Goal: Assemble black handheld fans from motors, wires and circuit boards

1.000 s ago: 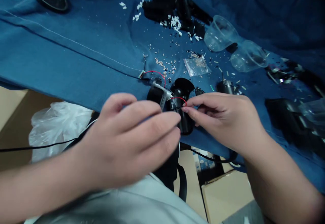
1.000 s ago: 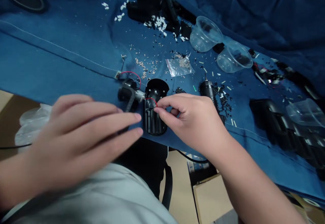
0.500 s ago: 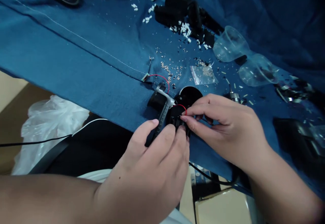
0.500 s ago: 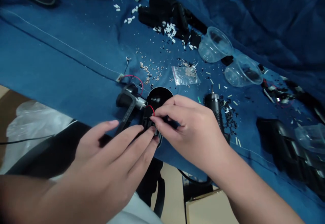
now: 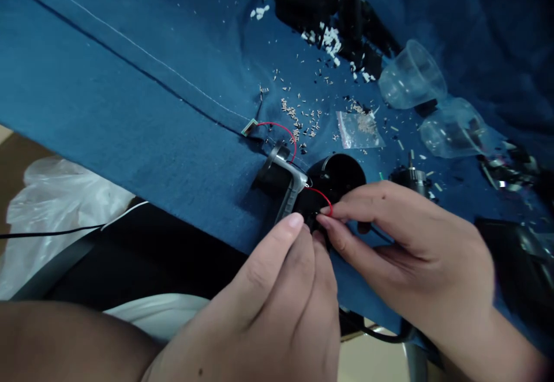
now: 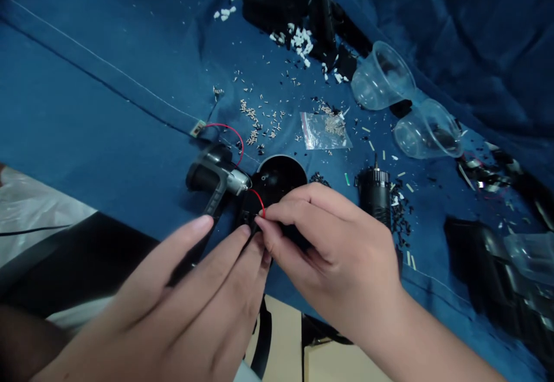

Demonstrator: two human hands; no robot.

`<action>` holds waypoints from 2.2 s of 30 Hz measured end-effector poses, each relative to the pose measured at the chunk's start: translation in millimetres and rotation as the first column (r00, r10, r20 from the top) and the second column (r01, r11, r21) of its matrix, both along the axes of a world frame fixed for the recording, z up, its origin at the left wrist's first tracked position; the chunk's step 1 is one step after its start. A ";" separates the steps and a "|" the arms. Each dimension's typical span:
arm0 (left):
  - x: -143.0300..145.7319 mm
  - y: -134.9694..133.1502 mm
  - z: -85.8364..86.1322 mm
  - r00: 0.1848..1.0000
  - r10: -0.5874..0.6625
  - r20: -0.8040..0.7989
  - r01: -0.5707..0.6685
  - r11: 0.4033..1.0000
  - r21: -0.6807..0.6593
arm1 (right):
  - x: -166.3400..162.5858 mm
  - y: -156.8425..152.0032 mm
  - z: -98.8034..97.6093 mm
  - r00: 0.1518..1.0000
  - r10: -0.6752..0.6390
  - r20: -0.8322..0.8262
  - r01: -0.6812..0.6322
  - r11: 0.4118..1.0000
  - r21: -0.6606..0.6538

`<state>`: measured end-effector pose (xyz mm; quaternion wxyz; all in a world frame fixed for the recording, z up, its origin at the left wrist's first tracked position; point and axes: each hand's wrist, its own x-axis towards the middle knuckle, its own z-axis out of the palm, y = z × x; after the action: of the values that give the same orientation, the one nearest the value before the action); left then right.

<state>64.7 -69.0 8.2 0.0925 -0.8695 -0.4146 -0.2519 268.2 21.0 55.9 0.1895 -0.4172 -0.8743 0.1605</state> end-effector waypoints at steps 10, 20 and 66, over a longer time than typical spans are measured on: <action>-13.9 16.5 -2.5 0.996 -0.029 -0.079 0.045 0.976 0.215 | 0.5 -7.9 2.5 0.998 -0.039 0.051 0.042 0.998 -0.047; -11.1 25.1 -5.1 0.984 0.035 -0.177 0.032 0.931 0.363 | -4.4 -15.1 2.1 0.996 -0.065 0.056 0.063 0.997 0.040; -12.9 13.4 2.5 0.983 0.040 -0.177 0.004 0.971 0.240 | -14.7 -13.9 18.9 0.981 -0.031 0.189 0.010 0.994 0.109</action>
<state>51.8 -55.6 10.7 0.2362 -0.8675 -0.3790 -0.2194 253.5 7.1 74.8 0.1289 -0.4288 -0.8914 0.0704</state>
